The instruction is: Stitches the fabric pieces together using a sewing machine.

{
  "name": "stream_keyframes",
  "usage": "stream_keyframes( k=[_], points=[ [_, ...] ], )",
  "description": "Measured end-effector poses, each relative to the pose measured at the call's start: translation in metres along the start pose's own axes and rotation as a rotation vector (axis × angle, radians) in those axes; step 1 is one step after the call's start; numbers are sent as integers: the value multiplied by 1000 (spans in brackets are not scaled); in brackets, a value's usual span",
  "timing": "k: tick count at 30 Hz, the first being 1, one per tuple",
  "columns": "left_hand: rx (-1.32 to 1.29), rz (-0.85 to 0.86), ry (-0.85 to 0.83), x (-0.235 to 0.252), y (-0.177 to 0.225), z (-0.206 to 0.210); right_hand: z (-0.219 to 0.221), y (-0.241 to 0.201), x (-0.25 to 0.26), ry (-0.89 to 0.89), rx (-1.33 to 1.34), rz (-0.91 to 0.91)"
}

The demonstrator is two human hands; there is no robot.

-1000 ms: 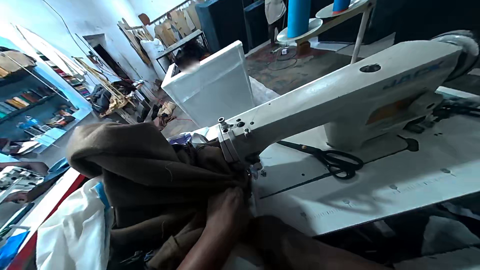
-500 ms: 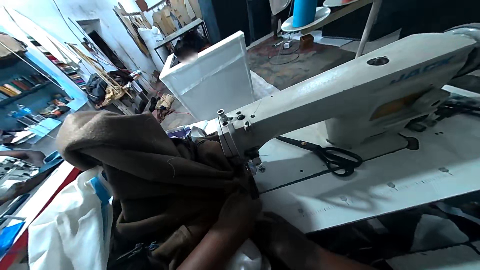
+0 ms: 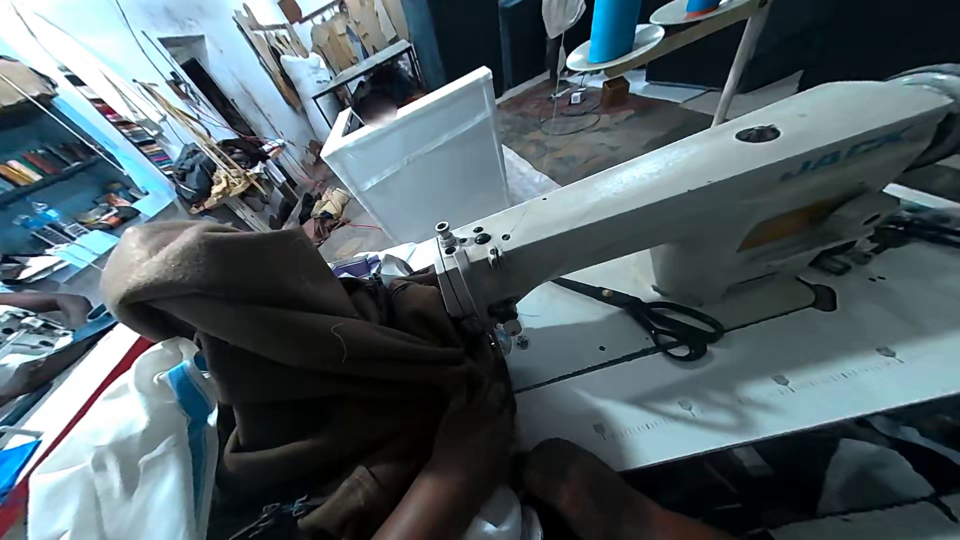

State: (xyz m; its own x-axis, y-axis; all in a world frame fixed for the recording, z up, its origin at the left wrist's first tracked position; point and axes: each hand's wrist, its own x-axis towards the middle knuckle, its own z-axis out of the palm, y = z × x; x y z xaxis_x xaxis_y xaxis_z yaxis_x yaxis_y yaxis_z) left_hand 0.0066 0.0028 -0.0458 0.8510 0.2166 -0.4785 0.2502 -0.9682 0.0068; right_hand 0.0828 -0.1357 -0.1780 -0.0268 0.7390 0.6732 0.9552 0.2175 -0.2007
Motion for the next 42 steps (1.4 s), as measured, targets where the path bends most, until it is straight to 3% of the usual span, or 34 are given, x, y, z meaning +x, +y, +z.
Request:
stream_keyframes(
  k=[7, 12, 24, 30, 33, 35, 38, 42],
  points=[
    [-22, -32, -202, 3, -26, -18, -7, 0, 8, -77, 28, 19],
    [-134, 25, -51, 1, -42, 6, -7, 3, 10, -68, 95, 14],
    [-202, -114, -5, 35, -44, -15, -6, 21, 34, -169, 49, 175],
    [-272, -135, 32, 45, -39, -27, -10, 23, 53, -360, 72, 330],
    [-230, -161, 60, 52, -46, -13, -14, 23, 57, -447, 126, 367],
    [-197, -178, 129, 42, -40, -13, -15, 22, 54, -425, 122, 318],
    [-119, -254, 324, 17, -22, -12, -6, 24, 37, -190, 45, 55],
    [212, -348, 877, -5, -23, 22, -5, 27, 26, -121, 29, -89]
  ],
)
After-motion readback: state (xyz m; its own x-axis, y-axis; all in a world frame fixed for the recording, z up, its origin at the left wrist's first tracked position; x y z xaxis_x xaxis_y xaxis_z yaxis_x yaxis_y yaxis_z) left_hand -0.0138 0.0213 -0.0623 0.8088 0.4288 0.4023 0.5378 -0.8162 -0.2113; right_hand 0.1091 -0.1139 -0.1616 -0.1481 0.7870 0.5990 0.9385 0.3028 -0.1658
